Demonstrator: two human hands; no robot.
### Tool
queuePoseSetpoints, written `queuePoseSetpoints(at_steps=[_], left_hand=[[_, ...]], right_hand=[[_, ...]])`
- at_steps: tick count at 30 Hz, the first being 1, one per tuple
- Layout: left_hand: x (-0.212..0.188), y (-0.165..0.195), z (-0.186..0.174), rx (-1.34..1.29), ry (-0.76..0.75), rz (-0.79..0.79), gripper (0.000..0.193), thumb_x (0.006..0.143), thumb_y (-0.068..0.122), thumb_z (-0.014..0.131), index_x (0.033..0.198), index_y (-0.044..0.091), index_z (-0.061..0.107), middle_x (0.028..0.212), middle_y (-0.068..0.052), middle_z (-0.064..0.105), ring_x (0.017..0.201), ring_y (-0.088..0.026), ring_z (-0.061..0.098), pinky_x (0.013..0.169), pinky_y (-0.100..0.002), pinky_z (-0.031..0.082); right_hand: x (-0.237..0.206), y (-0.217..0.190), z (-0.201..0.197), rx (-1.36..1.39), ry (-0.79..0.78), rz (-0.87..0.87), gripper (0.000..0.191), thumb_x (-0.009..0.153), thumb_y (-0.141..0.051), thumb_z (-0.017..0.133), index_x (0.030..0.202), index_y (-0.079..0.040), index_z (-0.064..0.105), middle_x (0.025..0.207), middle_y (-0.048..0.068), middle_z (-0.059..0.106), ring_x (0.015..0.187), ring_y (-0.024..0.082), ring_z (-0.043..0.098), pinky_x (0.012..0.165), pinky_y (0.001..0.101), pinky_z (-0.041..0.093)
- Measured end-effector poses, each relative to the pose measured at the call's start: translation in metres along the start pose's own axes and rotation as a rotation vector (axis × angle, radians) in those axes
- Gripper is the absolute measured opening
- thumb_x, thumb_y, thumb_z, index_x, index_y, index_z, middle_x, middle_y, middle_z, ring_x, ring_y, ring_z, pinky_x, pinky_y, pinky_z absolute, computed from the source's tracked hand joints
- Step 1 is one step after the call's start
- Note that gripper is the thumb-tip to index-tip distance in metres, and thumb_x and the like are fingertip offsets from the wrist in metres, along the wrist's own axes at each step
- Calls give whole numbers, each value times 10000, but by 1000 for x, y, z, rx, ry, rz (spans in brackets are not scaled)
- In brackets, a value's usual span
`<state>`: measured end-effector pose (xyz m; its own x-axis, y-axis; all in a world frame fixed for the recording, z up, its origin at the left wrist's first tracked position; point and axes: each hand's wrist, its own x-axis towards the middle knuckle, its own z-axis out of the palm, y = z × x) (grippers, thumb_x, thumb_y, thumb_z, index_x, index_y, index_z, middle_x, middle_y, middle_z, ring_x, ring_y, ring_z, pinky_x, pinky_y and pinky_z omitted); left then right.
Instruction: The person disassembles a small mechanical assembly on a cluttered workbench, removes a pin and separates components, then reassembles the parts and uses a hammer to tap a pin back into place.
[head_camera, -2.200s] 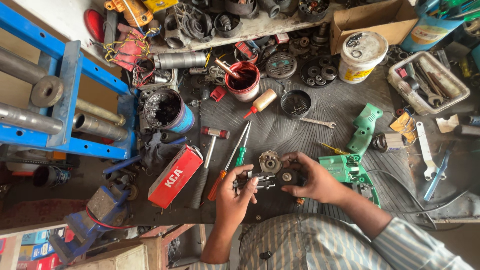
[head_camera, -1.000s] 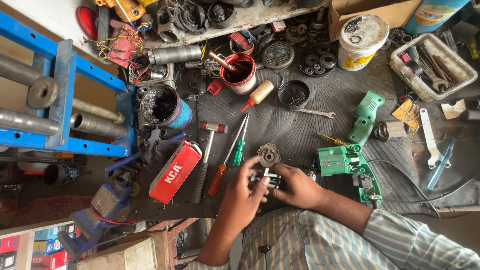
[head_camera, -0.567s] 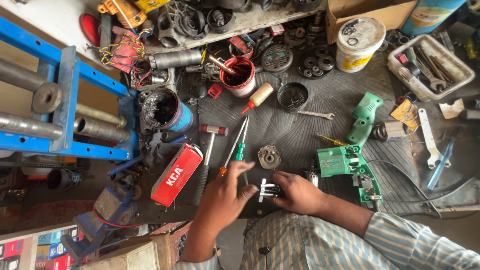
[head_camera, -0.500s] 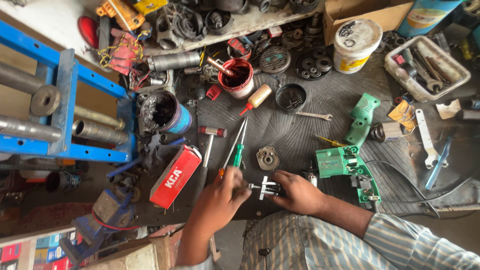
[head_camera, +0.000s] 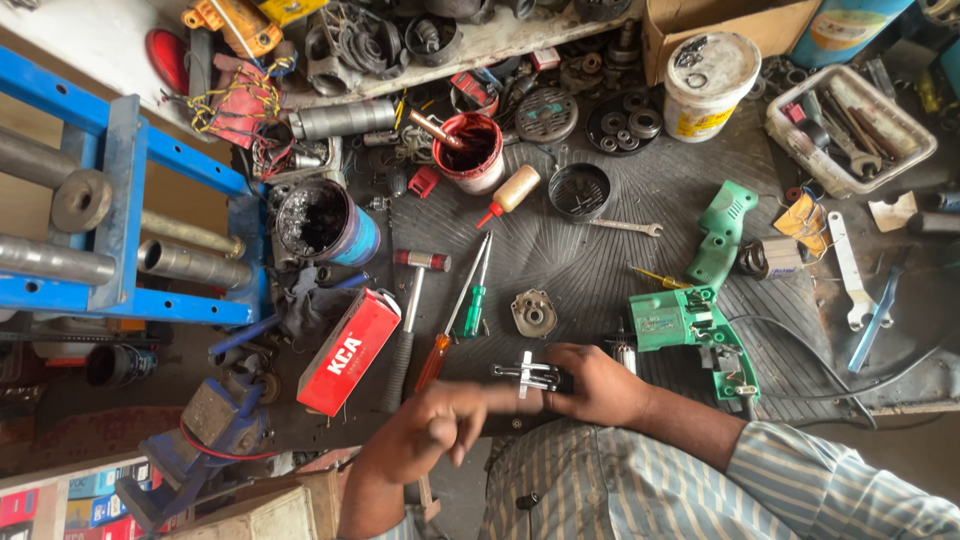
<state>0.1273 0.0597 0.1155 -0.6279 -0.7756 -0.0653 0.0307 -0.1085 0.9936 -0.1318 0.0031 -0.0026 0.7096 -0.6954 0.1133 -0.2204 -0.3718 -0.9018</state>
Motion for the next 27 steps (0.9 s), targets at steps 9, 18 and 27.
queuePoseSetpoints(at_steps=[9,18,27], left_hand=[[-12,-21,-7,557,-4,-188,726,984,730,381,927,90,719,1011,-33,823,794,-211,778,704,-313,585],[-9,-28,-12,743,20,-161,598,1023,648,482,929,127,760,872,-74,771,746,-230,695,667,-358,525],[-11,-7,-10,697,134,-238,538,1017,576,562,851,79,683,1028,-22,836,788,-104,749,667,-279,538]], right_hand=[[3,-12,-4,13,-60,-59,402,771,-169,825,1100,34,713,1039,179,729,950,345,732,841,398,592],[3,-9,-5,-25,-19,-90,387,750,-161,841,1050,36,698,1022,197,718,946,370,717,831,411,586],[6,-11,-3,23,-27,-28,378,723,-116,828,1050,35,712,1015,175,731,932,327,742,788,382,616]])
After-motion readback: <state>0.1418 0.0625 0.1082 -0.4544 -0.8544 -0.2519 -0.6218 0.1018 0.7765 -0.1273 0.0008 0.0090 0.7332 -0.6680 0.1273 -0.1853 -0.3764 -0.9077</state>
